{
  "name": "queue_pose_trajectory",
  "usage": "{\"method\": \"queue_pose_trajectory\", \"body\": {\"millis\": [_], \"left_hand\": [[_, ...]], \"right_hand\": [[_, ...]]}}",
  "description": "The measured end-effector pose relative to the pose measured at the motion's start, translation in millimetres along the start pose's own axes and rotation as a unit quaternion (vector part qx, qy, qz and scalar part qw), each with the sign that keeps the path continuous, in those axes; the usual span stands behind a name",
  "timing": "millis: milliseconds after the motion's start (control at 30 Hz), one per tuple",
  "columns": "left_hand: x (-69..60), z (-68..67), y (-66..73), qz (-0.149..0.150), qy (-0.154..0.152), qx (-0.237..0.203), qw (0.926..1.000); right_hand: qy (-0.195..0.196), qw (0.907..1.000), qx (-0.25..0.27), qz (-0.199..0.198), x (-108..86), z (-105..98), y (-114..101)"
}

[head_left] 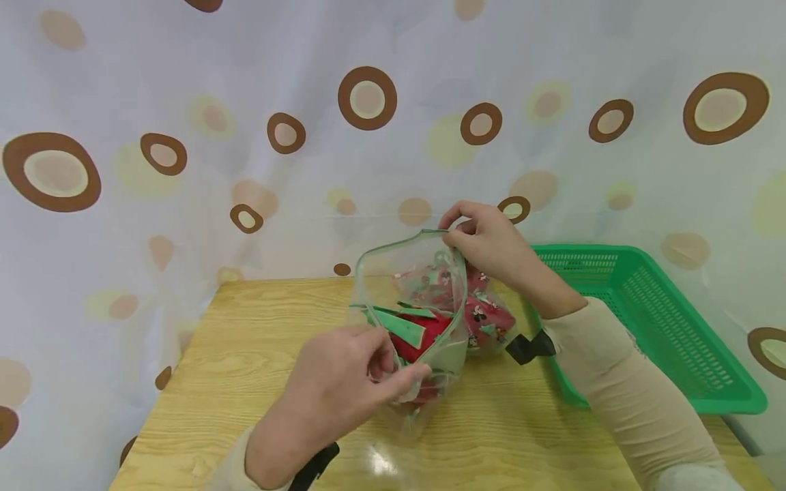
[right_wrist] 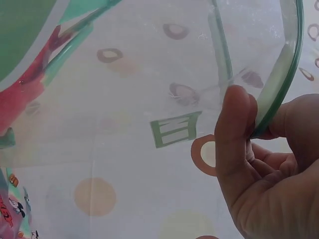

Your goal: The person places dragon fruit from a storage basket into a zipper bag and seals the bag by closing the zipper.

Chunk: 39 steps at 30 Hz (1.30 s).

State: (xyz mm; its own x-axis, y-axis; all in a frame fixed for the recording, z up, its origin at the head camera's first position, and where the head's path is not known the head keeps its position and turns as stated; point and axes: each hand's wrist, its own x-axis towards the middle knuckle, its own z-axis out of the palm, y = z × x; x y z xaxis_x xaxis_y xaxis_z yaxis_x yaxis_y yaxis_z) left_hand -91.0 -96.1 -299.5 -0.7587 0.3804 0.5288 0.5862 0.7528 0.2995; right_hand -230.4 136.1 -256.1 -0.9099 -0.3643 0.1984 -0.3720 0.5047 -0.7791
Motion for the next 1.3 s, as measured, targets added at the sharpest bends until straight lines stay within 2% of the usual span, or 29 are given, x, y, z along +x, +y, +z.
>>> {"method": "queue_pose_trajectory", "body": {"millis": [100, 200, 367, 500, 667, 833, 1000, 1133, 1300], "left_hand": [[-4.7, 7.4, 6.9, 0.019, -0.016, 0.069, 0.9973], [-7.4, 11.5, 8.2, 0.042, -0.019, 0.105, 0.9934], [-7.7, 12.9, 3.9, 0.079, -0.007, 0.101, 0.9916], [-8.9, 7.5, -4.0, 0.09, 0.032, 0.094, 0.9909], [-7.1, -6.9, -14.0, 0.105, 0.076, 0.102, 0.9864], [-6.3, -18.1, -26.8, 0.091, 0.079, 0.124, 0.9849], [0.3, -23.6, -44.6, 0.07, 0.095, 0.136, 0.9836], [8.8, -25.9, -59.1, 0.046, 0.105, 0.121, 0.986], [18.1, -28.3, -71.2, 0.01, 0.087, 0.091, 0.992]], "right_hand": [[-0.004, 1.0, -0.005, -0.001, 1.0, 0.2, 1.7], [-0.001, 0.9996, -0.028, -0.008, 1.1, -1.2, 2.5], [0.003, 0.9983, -0.054, -0.021, -0.3, -7.4, 5.6], [-0.009, 0.999, -0.042, -0.012, -3.0, -12.5, 8.2], [-0.011, 0.9994, -0.028, 0.015, -9.3, -17.3, 9.8], [0.005, 0.9996, -0.005, 0.027, -15.6, -19.8, 12.2], [-0.005, 0.9993, 0.029, 0.022, -23.1, -23.6, 14.3], [-0.02, 0.9967, 0.076, 0.018, -29.6, -24.2, 16.0], [-0.034, 0.9869, 0.155, 0.031, -33.6, -23.3, 17.1]]}}
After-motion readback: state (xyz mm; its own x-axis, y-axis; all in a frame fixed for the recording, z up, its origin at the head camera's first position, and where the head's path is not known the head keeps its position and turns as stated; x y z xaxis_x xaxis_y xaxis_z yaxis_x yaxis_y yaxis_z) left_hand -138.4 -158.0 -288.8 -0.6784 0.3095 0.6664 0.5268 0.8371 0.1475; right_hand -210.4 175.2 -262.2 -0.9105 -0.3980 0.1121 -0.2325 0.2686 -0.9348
